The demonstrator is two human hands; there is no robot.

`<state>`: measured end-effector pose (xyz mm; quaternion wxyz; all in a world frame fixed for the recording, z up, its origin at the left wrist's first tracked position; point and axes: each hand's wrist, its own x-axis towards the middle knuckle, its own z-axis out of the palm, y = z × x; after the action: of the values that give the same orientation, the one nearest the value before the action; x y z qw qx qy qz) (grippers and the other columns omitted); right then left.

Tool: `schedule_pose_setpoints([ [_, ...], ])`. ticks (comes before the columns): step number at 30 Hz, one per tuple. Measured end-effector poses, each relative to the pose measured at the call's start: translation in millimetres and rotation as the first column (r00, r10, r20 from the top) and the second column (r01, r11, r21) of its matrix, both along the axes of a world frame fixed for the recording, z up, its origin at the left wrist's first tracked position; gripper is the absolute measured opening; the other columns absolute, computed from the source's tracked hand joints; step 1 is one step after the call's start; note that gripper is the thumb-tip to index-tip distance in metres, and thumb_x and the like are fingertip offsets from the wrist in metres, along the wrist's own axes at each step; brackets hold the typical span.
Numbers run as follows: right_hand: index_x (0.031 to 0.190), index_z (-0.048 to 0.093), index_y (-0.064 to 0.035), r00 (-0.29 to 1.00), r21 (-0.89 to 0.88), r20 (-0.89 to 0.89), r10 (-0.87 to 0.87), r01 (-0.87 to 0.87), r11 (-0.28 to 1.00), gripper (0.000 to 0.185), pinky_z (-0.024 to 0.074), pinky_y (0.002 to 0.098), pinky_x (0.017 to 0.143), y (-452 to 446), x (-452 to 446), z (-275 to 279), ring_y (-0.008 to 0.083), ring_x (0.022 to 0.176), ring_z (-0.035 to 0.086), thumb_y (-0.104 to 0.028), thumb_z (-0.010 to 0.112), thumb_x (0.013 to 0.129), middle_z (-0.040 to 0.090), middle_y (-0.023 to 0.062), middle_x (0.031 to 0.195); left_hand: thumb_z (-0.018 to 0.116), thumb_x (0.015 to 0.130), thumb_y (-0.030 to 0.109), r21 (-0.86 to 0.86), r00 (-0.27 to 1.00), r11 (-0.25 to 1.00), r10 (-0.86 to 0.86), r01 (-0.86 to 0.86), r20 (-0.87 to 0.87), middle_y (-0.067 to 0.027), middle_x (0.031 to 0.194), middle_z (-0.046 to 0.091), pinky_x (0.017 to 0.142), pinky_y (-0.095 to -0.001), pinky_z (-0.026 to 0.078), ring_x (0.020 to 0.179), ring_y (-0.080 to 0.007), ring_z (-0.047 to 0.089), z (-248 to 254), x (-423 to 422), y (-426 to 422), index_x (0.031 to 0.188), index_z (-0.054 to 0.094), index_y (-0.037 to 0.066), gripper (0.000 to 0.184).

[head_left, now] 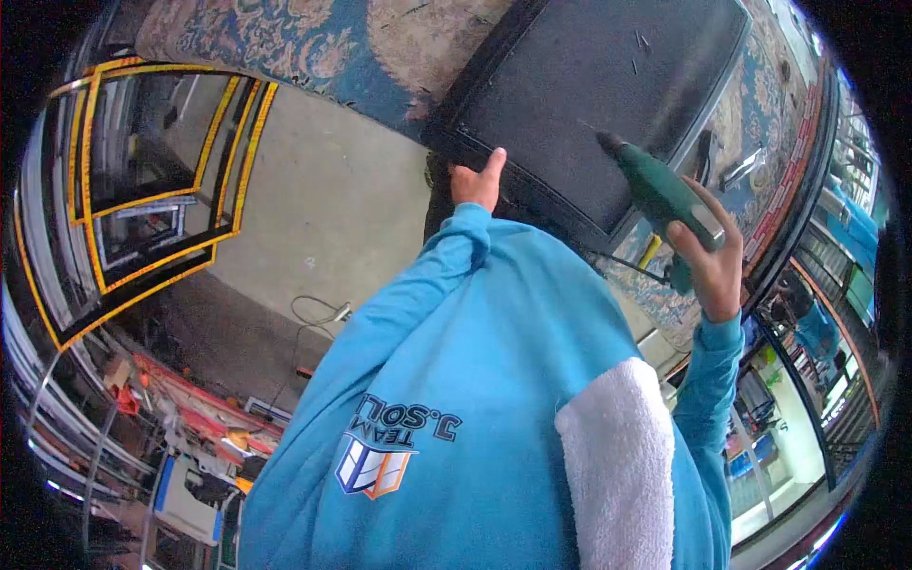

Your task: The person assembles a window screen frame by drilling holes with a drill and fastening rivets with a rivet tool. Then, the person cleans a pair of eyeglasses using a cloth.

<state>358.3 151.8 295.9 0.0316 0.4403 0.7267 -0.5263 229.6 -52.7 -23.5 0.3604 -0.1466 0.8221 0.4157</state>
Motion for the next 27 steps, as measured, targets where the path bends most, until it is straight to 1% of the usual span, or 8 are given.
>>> schedule_pose_setpoints([
  [3,0.131,0.056,0.0014,0.990,0.068,-0.068,-0.125,0.130,0.989,0.057,0.0487,0.0303,0.092,-7.3,44.6,-4.9,0.0178,0.103,0.062,-0.018,0.076,0.082,0.065,0.0116,0.114,0.059,0.082,0.060,0.097,0.923,0.983,0.109,-0.155,0.368,-0.0262,0.125,0.056,0.085,-0.0484,0.055,0.107,-0.0396,0.060,27.5,-20.8,0.8,0.127,0.048,-0.011,0.085],
  [10,0.136,0.049,0.0037,0.805,0.357,-0.206,-0.557,0.591,0.723,0.064,0.0487,0.0294,0.090,-20.3,165.1,-37.0,0.0176,0.103,0.060,-0.022,0.077,0.085,0.060,0.0126,0.122,0.048,0.096,0.044,0.260,0.906,0.958,0.001,-0.122,0.423,-0.0175,0.130,0.055,0.075,-0.0516,0.057,0.097,-0.0366,0.064,5.3,-50.7,-70.7,0.135,0.048,0.002,0.057],
  [14,0.139,0.040,0.0091,0.600,0.393,-0.300,-0.742,0.786,0.476,0.078,0.0481,0.0301,0.089,-12.1,248.0,-101.7,0.0191,0.106,0.057,-0.024,0.080,0.082,0.058,0.0155,0.122,0.062,0.091,0.029,0.082,0.973,0.979,-0.195,0.186,0.122,-0.0094,0.094,0.068,0.051,-0.0306,0.050,0.067,-0.0179,0.064,25.0,-92.9,-99.2,0.109,0.066,0.003,0.032],
  [16,0.141,0.037,0.0082,0.564,0.691,-0.206,-0.800,0.662,0.289,0.085,0.0485,0.0354,0.091,-3.9,286.0,-136.7,0.0266,0.109,0.059,-0.029,0.082,0.078,0.057,0.0197,0.125,0.064,0.090,0.030,-0.030,0.949,0.955,-0.288,0.294,0.126,-0.0090,0.093,0.068,0.051,-0.0294,0.050,0.065,-0.0164,0.063,28.8,-122.6,-97.0,0.109,0.067,0.004,0.032],
  [19,0.140,0.039,0.0067,0.391,0.779,-0.118,-0.913,0.606,0.159,0.088,0.0479,0.0409,0.093,3.6,324.0,-181.8,0.0360,0.113,0.058,-0.031,0.084,0.074,0.055,0.0240,0.128,0.066,0.090,0.029,-0.060,0.884,0.898,-0.415,0.436,0.216,-0.0086,0.119,0.063,0.083,-0.0431,0.053,0.101,-0.0242,0.065,36.5,-145.9,-88.0,0.114,0.067,0.006,0.033],
  [21,0.144,0.036,-0.0014,0.360,0.754,-0.065,-0.931,0.628,0.190,0.090,0.0467,0.0491,0.095,1.3,326.8,-195.4,0.0416,0.116,0.055,-0.035,0.082,0.074,0.051,0.0245,0.134,0.069,0.088,0.027,-0.305,0.276,0.504,-0.782,0.808,-0.559,-0.0107,0.118,0.063,0.088,-0.0416,0.051,0.104,-0.0244,0.063,44.0,-152.2,-74.9,0.112,0.067,0.005,0.033],
  [23,0.149,0.030,-0.0101,-0.060,0.831,0.347,-0.936,0.483,0.277,0.092,0.0435,0.0544,0.098,1.8,313.7,-198.3,0.0422,0.119,0.053,-0.041,0.078,0.076,0.046,0.0240,0.139,0.070,0.087,0.024,-0.197,0.368,0.542,-0.753,0.817,-0.545,-0.0124,0.118,0.063,0.088,-0.0359,0.052,0.105,-0.0247,0.062,68.5,-147.2,-34.2,0.113,0.067,0.005,0.032],
  [27,0.152,0.024,-0.0165,0.012,0.692,0.482,-0.876,0.609,0.389,0.094,0.0397,0.0591,0.100,-9.9,320.8,-237.4,0.0435,0.120,0.052,-0.041,0.074,0.076,0.042,0.0234,0.143,0.070,0.085,0.022,0.042,0.525,0.572,-0.718,0.819,-0.458,-0.0138,0.107,0.068,0.084,-0.0357,0.053,0.094,-0.0249,0.067,123.2,-113.1,63.3,0.110,0.068,0.004,0.031],
])
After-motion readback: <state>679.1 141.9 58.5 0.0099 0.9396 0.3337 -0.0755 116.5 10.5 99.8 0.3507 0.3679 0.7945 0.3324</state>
